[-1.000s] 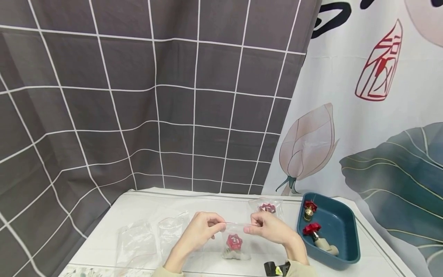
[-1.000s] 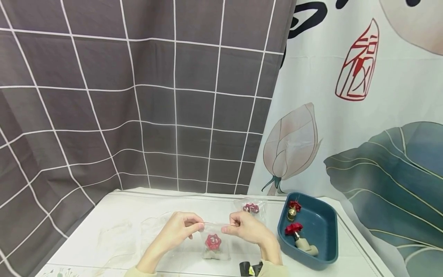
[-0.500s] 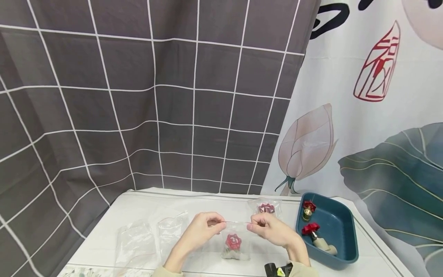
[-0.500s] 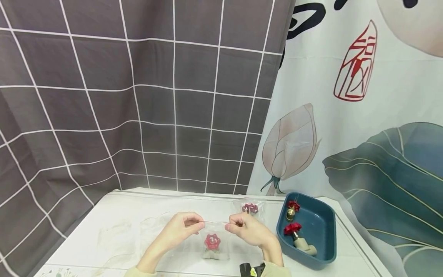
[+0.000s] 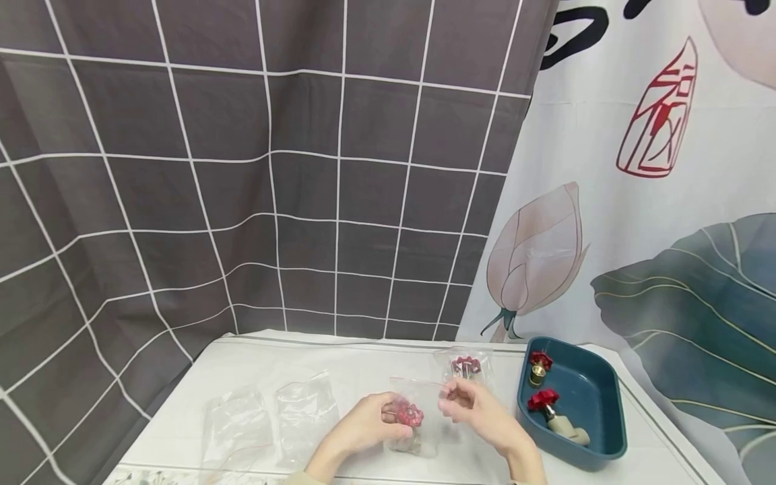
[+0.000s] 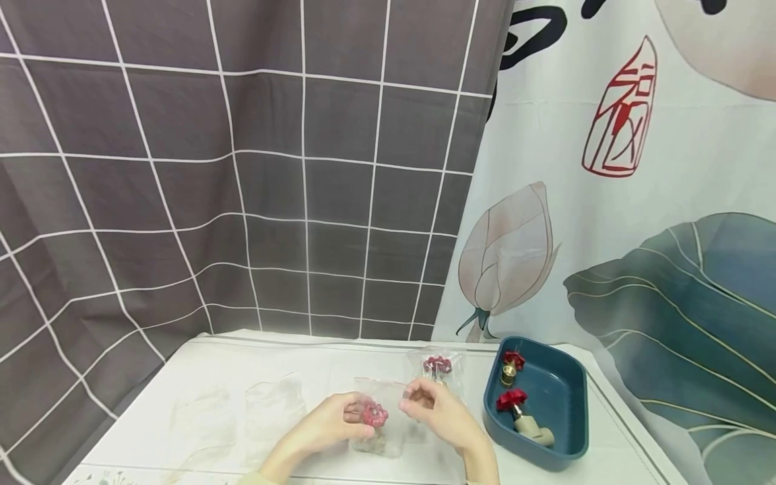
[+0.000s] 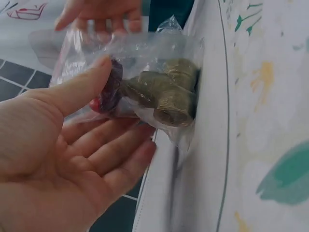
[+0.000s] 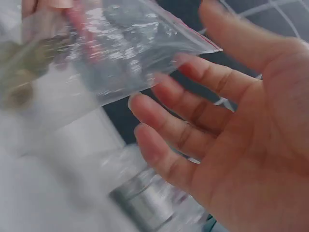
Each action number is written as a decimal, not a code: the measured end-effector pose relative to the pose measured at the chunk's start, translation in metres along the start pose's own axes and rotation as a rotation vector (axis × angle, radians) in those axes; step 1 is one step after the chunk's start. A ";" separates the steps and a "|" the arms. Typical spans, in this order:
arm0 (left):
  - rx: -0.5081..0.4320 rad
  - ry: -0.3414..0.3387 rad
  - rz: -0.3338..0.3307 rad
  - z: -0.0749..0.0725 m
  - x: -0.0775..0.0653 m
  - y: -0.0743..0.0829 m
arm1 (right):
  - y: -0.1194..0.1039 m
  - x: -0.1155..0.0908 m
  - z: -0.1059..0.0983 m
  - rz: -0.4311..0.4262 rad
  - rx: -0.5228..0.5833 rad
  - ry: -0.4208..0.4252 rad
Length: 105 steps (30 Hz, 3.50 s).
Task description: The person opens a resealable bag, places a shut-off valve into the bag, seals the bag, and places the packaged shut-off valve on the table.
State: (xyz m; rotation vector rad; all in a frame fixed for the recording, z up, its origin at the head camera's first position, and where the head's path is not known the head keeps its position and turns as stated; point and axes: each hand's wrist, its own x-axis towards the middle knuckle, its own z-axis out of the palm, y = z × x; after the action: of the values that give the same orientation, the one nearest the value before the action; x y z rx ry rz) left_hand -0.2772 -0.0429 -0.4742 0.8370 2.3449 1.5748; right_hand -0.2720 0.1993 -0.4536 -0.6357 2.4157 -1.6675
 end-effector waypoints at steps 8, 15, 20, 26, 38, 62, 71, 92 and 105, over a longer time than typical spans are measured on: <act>0.000 0.047 -0.039 0.003 0.000 -0.006 | 0.022 -0.005 0.031 0.070 0.145 0.021; -0.182 0.046 -0.090 0.005 0.009 -0.018 | 0.023 0.002 0.042 0.089 0.163 0.078; -0.236 0.108 -0.148 -0.009 0.029 -0.018 | 0.016 0.025 0.039 0.097 0.207 0.127; -0.258 0.186 -0.197 -0.028 0.059 -0.010 | 0.009 0.063 0.026 0.175 0.230 0.180; -0.339 0.193 -0.305 -0.041 0.092 -0.026 | 0.011 0.108 0.016 0.381 0.294 0.203; -0.158 0.275 -0.362 -0.014 0.093 -0.039 | 0.017 0.111 0.036 0.600 0.081 0.353; 0.246 0.379 -0.299 -0.009 0.098 -0.029 | 0.008 0.109 0.033 0.603 0.168 0.341; 0.216 0.494 -0.273 -0.099 0.010 0.012 | -0.050 0.100 0.023 0.287 -0.545 0.336; 0.277 0.572 -0.466 -0.132 -0.073 -0.007 | -0.097 0.081 0.070 0.087 -0.465 0.254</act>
State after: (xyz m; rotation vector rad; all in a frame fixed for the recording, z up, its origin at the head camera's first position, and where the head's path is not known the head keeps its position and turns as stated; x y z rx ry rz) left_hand -0.2793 -0.1892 -0.4362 -0.1748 2.8995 1.4301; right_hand -0.2952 0.0764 -0.3811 -0.3770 2.9993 -1.2179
